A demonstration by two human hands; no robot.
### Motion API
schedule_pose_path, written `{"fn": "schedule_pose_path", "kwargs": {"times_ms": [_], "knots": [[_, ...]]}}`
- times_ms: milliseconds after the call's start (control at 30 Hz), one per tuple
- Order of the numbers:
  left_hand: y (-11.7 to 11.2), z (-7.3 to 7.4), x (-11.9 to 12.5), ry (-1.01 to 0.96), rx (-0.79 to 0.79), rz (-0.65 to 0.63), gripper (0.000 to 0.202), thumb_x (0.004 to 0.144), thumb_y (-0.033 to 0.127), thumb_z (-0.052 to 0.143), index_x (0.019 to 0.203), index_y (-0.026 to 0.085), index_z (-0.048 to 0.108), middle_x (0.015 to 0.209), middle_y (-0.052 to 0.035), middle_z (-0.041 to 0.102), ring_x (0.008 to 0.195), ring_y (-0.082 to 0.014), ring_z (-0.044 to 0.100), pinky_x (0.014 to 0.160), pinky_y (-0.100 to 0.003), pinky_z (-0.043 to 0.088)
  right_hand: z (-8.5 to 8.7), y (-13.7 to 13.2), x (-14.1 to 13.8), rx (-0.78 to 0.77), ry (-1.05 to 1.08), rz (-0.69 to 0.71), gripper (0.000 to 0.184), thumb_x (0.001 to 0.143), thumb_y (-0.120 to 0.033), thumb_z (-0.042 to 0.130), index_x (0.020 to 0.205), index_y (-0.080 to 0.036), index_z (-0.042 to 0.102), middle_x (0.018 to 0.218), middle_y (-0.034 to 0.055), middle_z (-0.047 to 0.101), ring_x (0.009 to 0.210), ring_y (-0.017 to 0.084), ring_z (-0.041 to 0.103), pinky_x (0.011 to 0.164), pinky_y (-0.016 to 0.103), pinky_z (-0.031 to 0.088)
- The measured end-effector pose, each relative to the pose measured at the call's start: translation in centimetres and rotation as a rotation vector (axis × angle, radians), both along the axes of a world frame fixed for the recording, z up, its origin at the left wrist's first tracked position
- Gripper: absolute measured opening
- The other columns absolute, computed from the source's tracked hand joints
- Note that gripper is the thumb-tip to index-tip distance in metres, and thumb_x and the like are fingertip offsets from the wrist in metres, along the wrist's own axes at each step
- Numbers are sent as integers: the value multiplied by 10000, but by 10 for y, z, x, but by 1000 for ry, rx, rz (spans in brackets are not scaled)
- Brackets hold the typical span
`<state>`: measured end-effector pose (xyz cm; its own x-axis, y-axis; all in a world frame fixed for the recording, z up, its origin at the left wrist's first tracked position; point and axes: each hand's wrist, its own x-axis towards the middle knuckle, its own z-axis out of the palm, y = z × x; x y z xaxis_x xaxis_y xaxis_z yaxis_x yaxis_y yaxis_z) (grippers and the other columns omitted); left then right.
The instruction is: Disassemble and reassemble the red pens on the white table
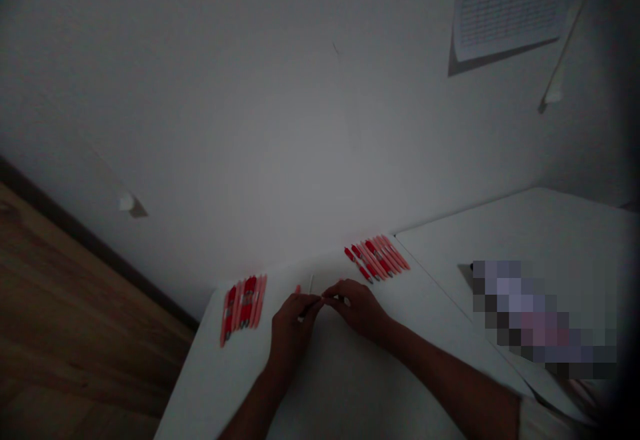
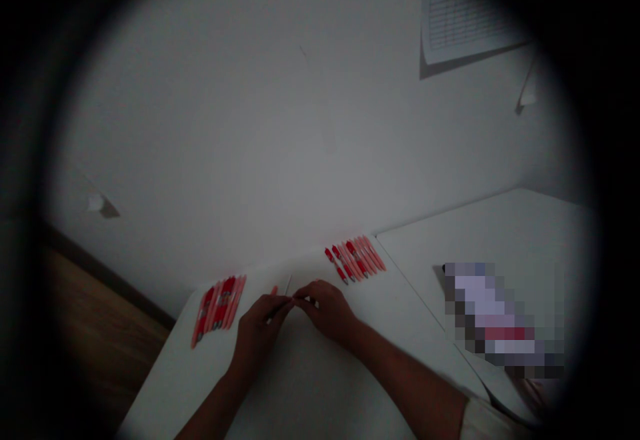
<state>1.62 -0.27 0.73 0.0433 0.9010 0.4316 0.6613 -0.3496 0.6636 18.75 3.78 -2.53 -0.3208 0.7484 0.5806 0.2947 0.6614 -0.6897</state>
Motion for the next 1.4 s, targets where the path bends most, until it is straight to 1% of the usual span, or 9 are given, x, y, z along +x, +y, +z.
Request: {"fn": "schedule_pose_path", "kwargs": {"times_ms": [200, 433, 567, 633, 733, 867, 1033, 1200, 1400], "knots": [[2, -4, -2, 92, 27, 5, 170, 834, 348, 581, 875, 235, 701, 841, -19, 706, 721, -165, 649, 682, -282, 518, -1, 1, -1, 31, 22, -15, 95, 887, -272, 588, 883, -210, 660, 819, 20, 662, 782, 156, 573, 735, 282, 436], [5, -7, -7, 36, -16, 138, 215, 826, 397, 577, 865, 226, 702, 843, -24, 720, 740, -181, 674, 701, -303, 534, -2, 6, 2, 14, 72, -155, 87, 892, -270, 567, 877, -206, 625, 812, 28, 635, 757, 168, 565, 714, 299, 450], [8, -11, -10, 31, -1, 170, 231, 832, 393, 568, 915, 219, 695, 895, -33, 722, 791, -186, 677, 744, -311, 529, -5, 7, 3, 53, 11, -176, 39, 858, -243, 610, 861, -214, 636, 860, 35, 642, 840, 186, 574, 781, 328, 452], [8, -13, -11, 66, 16, 173, 228, 843, 378, 552, 921, 215, 691, 897, -34, 716, 784, -184, 671, 736, -310, 526, -7, 5, 3, 98, -56, -177, 29, 823, -211, 645, 850, -219, 647, 930, 43, 642, 921, 198, 566, 843, 351, 439], [9, -14, -11, 158, 24, 165, 223, 857, 360, 527, 900, 211, 687, 873, -36, 699, 746, -181, 655, 702, -311, 518, -9, 1, 4, 140, -153, -189, 105, 761, -154, 683, 837, -220, 653, 1052, 59, 621, 1033, 222, 530, 915, 387, 410], [7, -14, -12, 264, 12, 142, 216, 862, 329, 514, 902, 208, 688, 865, -40, 677, 736, -181, 638, 719, -326, 506, -11, -1, 4, 138, -235, -207, 147, 723, -108, 679, 823, -210, 644, 1155, 78, 578, 1133, 245, 474, 973, 421, 372], [7, -16, -11, 318, -26, 112, 233, 875, 317, 494, 926, 212, 695, 893, -51, 675, 800, -196, 648, 755, -339, 504, -14, -1, 2, 129, -276, -228, 126, 735, -120, 657, 831, -200, 635, 1185, 94, 559, 1154, 249, 454, 984, 427, 359], [9, -21, -10, 333, -23, 103, 271, 890, 355, 489, 972, 200, 695, 964, -73, 679, 888, -214, 651, 793, -355, 505, -18, 0, 2, 126, -285, -237, 149, 728, -128, 664, 855, -200, 634, 1182, 96, 560, 1155, 250, 450, 987, 423, 357], [10, -22, -11, 360, -21, 100, 279, 898, 352, 477, 984, 200, 694, 993, -81, 676, 931, -225, 644, 818, -371, 502, -17, 0, 3, 110, -292, -231, 148, 739, -145, 658, 874, -202, 635, 1184, 96, 561, 1159, 249, 451, 988, 421, 359]]}}
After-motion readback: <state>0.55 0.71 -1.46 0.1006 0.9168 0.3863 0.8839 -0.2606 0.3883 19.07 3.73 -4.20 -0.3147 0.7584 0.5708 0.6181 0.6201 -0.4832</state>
